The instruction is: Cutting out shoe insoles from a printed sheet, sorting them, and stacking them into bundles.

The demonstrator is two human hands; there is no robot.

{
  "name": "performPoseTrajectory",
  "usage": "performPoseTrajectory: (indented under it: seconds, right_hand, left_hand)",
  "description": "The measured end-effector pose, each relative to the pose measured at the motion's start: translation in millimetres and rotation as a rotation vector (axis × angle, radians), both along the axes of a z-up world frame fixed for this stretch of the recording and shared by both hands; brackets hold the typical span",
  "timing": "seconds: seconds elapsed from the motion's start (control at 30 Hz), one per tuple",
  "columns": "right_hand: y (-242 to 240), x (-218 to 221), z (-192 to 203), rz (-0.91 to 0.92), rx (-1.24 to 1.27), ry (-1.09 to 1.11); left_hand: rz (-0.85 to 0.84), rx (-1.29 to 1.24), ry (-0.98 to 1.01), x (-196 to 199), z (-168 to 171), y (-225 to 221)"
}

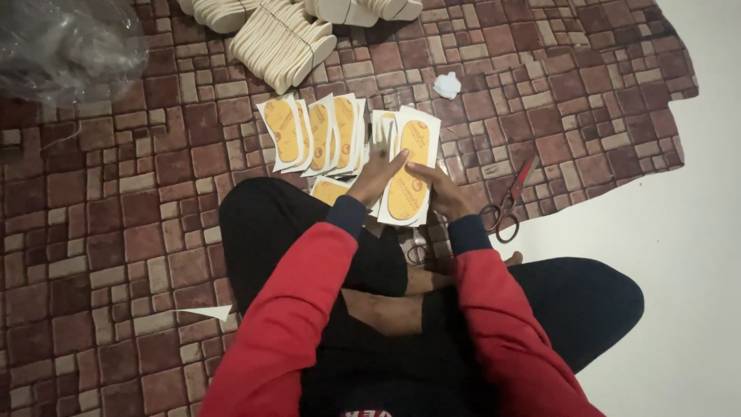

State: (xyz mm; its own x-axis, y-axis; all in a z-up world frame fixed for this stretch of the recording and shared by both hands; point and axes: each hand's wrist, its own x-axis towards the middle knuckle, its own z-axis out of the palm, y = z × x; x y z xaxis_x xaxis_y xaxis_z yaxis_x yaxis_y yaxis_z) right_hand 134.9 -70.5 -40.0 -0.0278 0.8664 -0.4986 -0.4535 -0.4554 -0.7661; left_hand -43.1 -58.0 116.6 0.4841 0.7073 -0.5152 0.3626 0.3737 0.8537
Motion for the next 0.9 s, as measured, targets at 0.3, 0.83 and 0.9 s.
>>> performPoseTrajectory:
  seconds: [0.3,0.83,0.9]
  right_hand:
    - [-11,-1,16,-0.017,0.000,-0.033]
    - [-18,-23,53,-0.032,0.027,-0.134]
    - [-19,-25,65,-0.004,0.057,-0.179]
  left_hand:
    - [0.029,-0.002,0.043,-4,-75,26]
    - [0.105,-0.104,0.017,-1,-46,13]
    - [0.050,-0.096,0.032,-1,-31,13]
